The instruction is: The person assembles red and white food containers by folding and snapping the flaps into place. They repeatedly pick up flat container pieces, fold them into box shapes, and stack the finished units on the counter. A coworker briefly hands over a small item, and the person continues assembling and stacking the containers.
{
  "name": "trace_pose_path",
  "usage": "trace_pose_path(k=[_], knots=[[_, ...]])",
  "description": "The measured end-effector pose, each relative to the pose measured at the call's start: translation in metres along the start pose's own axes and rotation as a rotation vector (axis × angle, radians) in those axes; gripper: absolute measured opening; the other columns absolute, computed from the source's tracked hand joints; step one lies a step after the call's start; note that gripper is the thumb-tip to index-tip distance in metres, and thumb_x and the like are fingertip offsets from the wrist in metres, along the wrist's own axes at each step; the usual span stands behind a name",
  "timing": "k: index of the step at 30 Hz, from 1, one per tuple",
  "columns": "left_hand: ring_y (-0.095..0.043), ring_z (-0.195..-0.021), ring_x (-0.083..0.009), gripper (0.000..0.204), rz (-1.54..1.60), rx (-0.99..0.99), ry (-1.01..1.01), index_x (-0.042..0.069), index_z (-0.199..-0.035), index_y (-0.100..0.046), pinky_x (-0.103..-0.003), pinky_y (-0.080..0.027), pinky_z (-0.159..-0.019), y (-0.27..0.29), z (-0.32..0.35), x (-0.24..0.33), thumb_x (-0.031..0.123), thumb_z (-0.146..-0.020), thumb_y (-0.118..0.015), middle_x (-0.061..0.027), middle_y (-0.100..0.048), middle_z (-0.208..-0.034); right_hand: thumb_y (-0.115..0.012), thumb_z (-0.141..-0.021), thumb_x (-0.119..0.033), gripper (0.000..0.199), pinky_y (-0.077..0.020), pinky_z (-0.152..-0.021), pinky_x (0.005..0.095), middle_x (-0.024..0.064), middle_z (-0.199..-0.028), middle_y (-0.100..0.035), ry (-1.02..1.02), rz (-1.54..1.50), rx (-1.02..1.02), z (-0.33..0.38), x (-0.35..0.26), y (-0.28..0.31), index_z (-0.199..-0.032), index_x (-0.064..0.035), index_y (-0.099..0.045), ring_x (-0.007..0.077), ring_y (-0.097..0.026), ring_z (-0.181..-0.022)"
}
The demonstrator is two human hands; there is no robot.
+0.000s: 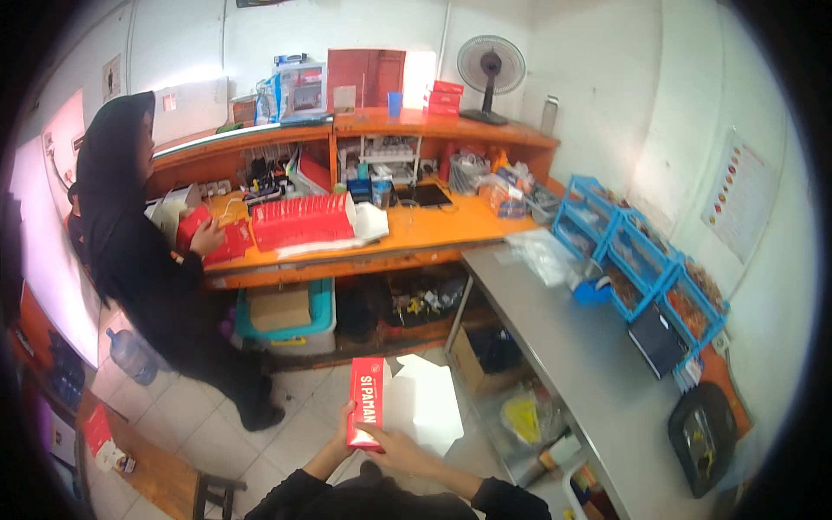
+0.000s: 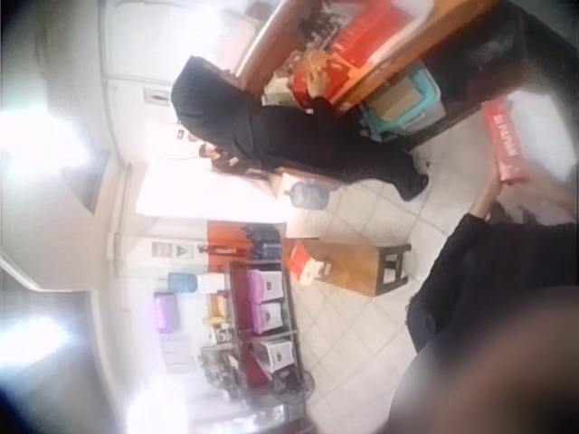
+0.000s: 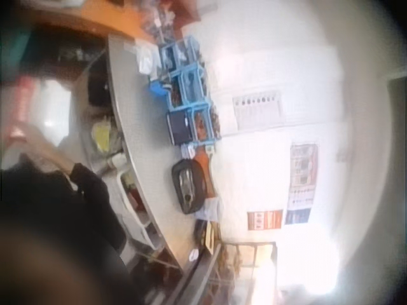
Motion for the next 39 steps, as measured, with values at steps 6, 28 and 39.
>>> trace_pose_path(k=[6, 28, 39], knots=[[-0.059, -0.088, -0.0176, 0.063, -0.136, -0.02, 0.005, 0.008, -0.118, -0.044, -0.033, -0.049, -0.078, -0.011, -0.145, 0.067, 0.058, -0.082, -0.041, -0.0084, -0.058, -0.1, -0.062, -0.078, -0.011, 0.047, -0.051, -0.071, 0.0355, 0.0178, -0.09, -0.063, -0.067, -0.042, -0.035, -0.13, 0.076, 0.077, -0.122, -0.0151, -0.046, 0.0301, -0.064, -0.079], [-0.023, -0.126, -0.0384, 0.068, -1.919, 0.687, -0.781, 0.018, -0.127, -0.043, -0.063, -0.007, -0.099, 0.046, -0.473, 0.386, 0.035, -0.065, -0.064, -0.0151, -0.034, -0.132, -0.062, -0.073, -0.003, 0.039, -0.049, -0.07, 0.0328, 0.0146, -0.087, -0.063, 0.239, -0.184, -0.14, -0.582, 0.273, 0.233, -0.111, -0.0086, -0.054, 0.024, -0.064, -0.079], [-0.024, -0.127, -0.0362, 0.067, -1.943, 0.648, -0.727, 0.019, -0.129, -0.042, -0.064, -0.006, -0.098, 0.041, -0.476, 0.387, 0.033, -0.067, -0.062, -0.014, -0.033, -0.135, -0.062, -0.074, 0.001, 0.035, -0.0502, -0.072, 0.0318, 0.015, -0.097, -0.061, 0.149, -0.36, 0.1, -0.618, 0.3, 0.202, -0.106, -0.006, -0.05, 0.0246, -0.063, -0.086]])
Point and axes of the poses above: each hand's wrist, its own z-axis away from the middle knuckle, its own y-axis out of the back of the hand, x = y × z, the point moved 9 cm from there along -z, towards the middle knuckle
